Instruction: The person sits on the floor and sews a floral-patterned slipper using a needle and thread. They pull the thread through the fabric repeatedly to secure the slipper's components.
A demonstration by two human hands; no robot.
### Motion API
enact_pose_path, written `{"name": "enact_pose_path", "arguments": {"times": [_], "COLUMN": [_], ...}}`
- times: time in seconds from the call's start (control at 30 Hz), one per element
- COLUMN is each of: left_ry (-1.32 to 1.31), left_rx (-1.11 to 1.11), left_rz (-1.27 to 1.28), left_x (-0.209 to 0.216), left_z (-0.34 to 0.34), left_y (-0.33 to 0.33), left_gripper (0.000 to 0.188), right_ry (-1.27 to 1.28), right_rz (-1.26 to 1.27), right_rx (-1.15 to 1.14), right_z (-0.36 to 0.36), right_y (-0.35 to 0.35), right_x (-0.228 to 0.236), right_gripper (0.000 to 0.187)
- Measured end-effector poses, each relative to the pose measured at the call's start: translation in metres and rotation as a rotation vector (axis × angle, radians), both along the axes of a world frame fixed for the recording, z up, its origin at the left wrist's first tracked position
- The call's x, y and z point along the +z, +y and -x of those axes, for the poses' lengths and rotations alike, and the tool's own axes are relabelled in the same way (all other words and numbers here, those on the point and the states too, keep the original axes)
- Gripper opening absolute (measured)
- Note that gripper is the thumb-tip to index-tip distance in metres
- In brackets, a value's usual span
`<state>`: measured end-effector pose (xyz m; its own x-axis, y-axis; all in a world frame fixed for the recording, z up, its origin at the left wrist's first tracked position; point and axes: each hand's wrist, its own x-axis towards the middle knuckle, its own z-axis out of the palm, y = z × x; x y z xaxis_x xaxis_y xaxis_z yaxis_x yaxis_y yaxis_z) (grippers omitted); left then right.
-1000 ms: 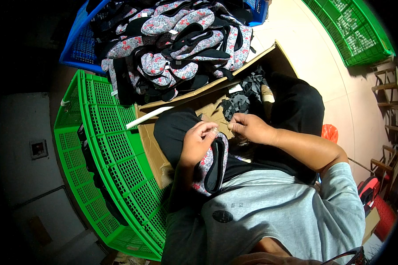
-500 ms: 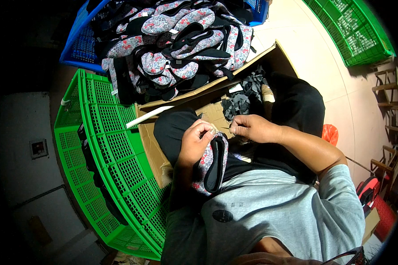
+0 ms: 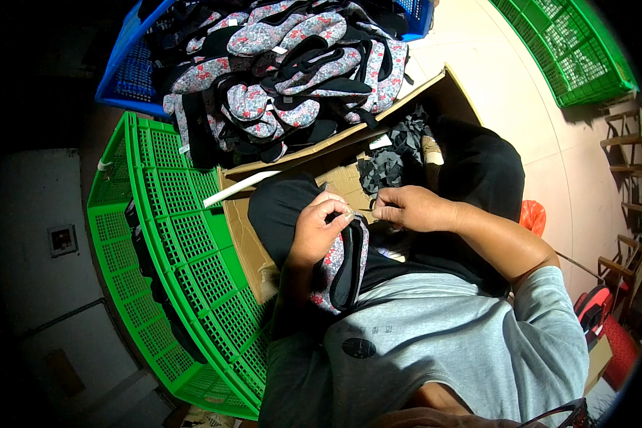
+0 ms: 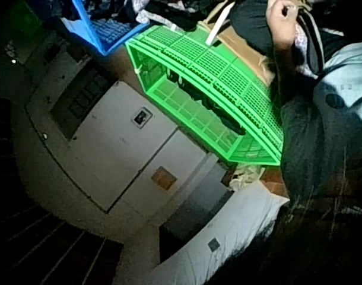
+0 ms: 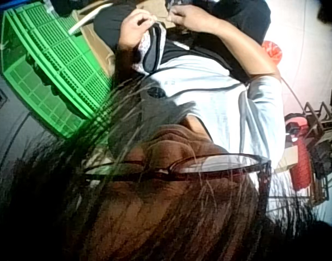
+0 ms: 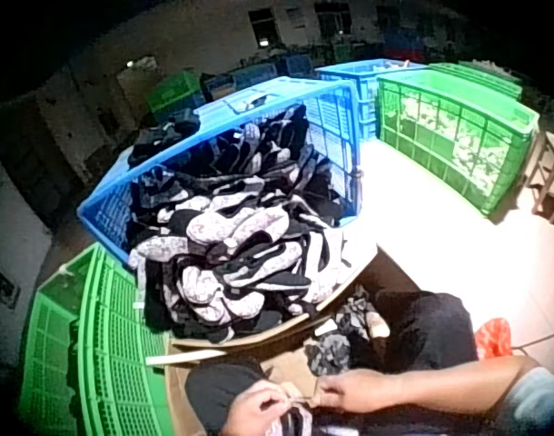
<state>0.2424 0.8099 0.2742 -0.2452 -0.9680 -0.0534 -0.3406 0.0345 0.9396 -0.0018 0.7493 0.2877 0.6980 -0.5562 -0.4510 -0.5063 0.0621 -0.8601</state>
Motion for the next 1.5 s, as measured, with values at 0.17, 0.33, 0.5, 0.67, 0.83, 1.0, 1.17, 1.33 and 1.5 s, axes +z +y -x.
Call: {"name": "enact_pose_path", "arguments": {"times": [0.17, 0.33, 0.5, 0.67, 0.83, 1.0, 1.17, 1.33, 1.5], "left_ry": [0.0, 0.023, 0.035, 0.045, 0.054, 0.045, 0.023, 0.021, 0.027], "left_rx": [-0.002, 0.049, 0.054, 0.05, 0.051, 0.042, 0.042, 0.049, 0.055], "left_rz": [0.021, -0.04, -0.026, -0.032, -0.064, -0.023, -0.029, -0.038, -0.045], "left_x": [-0.001, -0.002, -0.003, -0.006, -0.008, -0.01, -0.006, -0.006, -0.008], "left_z": [0.001, 0.001, 0.002, 0.001, 0.001, 0.001, 0.002, 0.002, 0.001], "left_y": [-0.001, -0.001, -0.001, -0.001, 0.0, -0.001, -0.002, -0.001, -0.001], "left_gripper": [0.006, 0.009, 0.009, 0.009, 0.009, 0.008, 0.008, 0.008, 0.007], "right_ry": [0.027, -0.048, -0.035, -0.032, -0.028, 0.012, 0.015, 0.013, 0.011], "right_rz": [-0.007, 0.006, 0.061, 0.134, 0.19, 0.119, 0.12, 0.115, 0.129], "right_rx": [0.016, -0.005, 0.047, 0.077, 0.07, 0.078, 0.079, 0.073, 0.065], "right_z": [-0.001, -0.001, -0.006, -0.011, -0.013, -0.017, -0.018, -0.018, -0.019], "right_y": [-0.001, 0.003, 0.006, 0.01, 0.012, 0.01, 0.01, 0.01, 0.01], "right_x": [0.004, 0.0, 0.001, 0.001, -0.001, 0.005, 0.006, 0.006, 0.006], "right_gripper": [0.027, 0.034, 0.036, 0.033, 0.034, 0.036, 0.036, 0.036, 0.035]}}
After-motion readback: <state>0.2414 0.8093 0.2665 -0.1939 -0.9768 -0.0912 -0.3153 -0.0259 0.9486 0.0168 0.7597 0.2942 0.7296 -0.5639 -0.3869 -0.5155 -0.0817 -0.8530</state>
